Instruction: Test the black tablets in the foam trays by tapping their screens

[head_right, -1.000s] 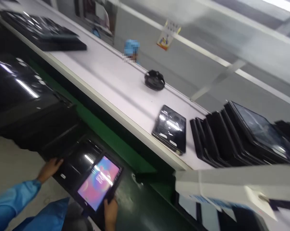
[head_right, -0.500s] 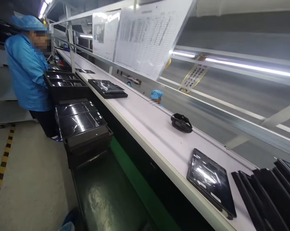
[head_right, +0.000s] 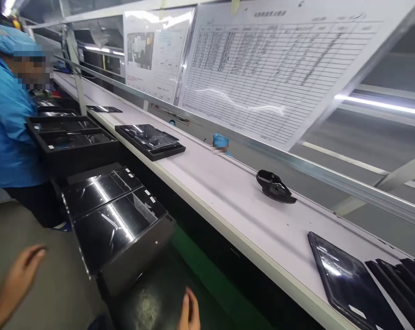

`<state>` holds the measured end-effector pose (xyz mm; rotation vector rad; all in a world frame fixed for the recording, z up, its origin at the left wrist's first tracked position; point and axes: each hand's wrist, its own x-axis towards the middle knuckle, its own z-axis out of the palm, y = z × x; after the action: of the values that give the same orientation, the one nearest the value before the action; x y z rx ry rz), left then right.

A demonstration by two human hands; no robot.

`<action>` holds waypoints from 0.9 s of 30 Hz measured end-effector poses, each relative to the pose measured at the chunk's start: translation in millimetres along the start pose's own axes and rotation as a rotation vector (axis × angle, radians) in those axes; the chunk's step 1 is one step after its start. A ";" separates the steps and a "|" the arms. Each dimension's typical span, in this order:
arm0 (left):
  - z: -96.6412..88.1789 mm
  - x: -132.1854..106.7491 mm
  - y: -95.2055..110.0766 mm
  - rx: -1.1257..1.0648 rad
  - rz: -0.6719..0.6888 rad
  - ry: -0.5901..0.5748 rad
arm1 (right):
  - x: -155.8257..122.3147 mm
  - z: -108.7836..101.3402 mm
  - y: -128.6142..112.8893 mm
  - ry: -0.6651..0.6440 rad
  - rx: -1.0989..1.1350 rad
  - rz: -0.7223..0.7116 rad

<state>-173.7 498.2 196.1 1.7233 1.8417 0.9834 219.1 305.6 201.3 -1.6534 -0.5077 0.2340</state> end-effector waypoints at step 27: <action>49.6 242.9 115.3 0.426 0.693 -0.351 | 25.9 161.7 -155.5 -0.531 -0.654 -0.536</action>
<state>-92.6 743.2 286.5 2.6908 1.2956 0.4545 141.7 472.4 332.4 -1.9988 -1.5289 0.1051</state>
